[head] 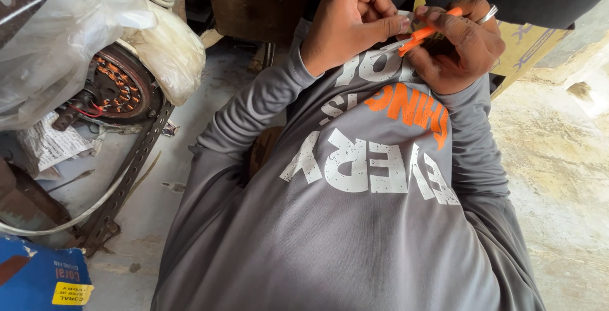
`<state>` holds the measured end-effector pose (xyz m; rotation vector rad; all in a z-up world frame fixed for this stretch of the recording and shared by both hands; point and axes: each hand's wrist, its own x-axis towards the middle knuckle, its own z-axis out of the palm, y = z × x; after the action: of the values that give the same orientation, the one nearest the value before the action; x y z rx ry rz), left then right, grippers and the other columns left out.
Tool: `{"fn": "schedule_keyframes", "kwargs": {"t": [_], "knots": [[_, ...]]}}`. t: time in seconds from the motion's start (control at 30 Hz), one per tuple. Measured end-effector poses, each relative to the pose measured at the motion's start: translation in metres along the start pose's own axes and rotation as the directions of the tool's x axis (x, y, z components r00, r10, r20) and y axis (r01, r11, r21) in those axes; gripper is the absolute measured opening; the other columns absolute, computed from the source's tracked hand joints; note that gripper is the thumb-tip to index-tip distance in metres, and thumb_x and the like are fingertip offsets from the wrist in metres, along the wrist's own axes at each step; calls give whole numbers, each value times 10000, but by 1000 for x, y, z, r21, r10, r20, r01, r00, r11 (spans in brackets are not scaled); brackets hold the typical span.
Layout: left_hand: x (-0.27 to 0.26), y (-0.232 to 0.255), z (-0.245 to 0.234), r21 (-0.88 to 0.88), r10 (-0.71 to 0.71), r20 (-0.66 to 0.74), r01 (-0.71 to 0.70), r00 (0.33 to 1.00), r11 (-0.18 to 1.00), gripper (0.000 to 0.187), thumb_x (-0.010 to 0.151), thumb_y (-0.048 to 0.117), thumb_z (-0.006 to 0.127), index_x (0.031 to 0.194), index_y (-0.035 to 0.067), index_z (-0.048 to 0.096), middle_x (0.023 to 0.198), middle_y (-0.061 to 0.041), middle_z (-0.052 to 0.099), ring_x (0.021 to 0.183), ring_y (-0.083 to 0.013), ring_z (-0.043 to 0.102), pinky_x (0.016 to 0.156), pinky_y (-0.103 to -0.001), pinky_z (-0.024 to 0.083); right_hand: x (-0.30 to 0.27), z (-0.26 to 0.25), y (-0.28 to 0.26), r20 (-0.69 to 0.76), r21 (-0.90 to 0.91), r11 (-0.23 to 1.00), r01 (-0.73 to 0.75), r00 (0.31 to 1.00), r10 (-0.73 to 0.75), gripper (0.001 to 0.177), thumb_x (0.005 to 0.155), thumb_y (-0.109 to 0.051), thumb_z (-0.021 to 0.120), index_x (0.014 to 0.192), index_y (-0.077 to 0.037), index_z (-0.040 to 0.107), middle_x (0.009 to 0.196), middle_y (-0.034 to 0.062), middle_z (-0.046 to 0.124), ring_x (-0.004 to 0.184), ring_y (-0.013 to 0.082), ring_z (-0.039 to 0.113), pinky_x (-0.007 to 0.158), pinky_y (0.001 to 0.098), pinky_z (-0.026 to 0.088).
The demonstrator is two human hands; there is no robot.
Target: Repairing a fan motor by cutting and inserting insulation strips into the stator slots.
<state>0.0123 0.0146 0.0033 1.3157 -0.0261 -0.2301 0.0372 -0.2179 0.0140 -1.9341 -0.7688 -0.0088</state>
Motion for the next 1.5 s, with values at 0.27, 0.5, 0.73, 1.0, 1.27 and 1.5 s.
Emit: {"fn": "schedule_keyframes", "kwargs": {"t": [0.27,0.5,0.73,1.0,1.27,1.5], "knots": [[-4,-11,-1,-5,-53,13,53,999,999,454,1009,38,868,1272,22,499,944,-78,727,806,-107,768,689,-208,614,1,1,0,-20,24,1000,7,1000,-7,407,885,-37,974,1152,40,677,1128,169,784,946,252,645,750,329,535],[-6,-15,0,-24,-59,-1,59,998,998,465,1006,60,871,1284,23,501,909,-92,754,794,-108,760,696,-212,611,8,3,-7,-31,128,991,-41,998,45,413,900,-58,940,1181,59,661,1115,190,738,948,228,657,775,307,568],[-5,-20,4,-22,-32,-45,31,998,999,378,1010,120,852,1206,15,546,897,-87,754,785,-114,764,697,-223,634,13,7,-12,-45,256,955,-151,985,168,391,927,-32,947,1140,88,642,1075,170,637,988,227,723,828,302,615],[-5,-36,1,-220,-41,-50,29,998,975,253,1069,239,746,1078,-9,695,922,-61,744,822,-112,732,710,-247,620,0,10,-1,-33,380,907,-181,977,209,380,912,58,864,1158,77,575,1144,192,673,1009,228,689,914,309,589],[-2,-27,0,-67,-39,1,39,999,997,281,1022,145,829,895,13,616,818,-23,656,743,-57,627,662,-217,553,3,9,-4,1,442,879,-178,980,197,407,980,67,873,1236,51,556,1222,178,688,1067,196,697,943,281,589],[-7,-20,11,-151,-24,-85,11,996,988,257,1009,74,810,1059,18,564,896,-66,718,838,-100,714,734,-234,603,-26,-6,-23,-139,388,901,-194,954,266,548,894,24,860,1277,17,467,1191,166,645,1036,226,682,871,318,594]]}}
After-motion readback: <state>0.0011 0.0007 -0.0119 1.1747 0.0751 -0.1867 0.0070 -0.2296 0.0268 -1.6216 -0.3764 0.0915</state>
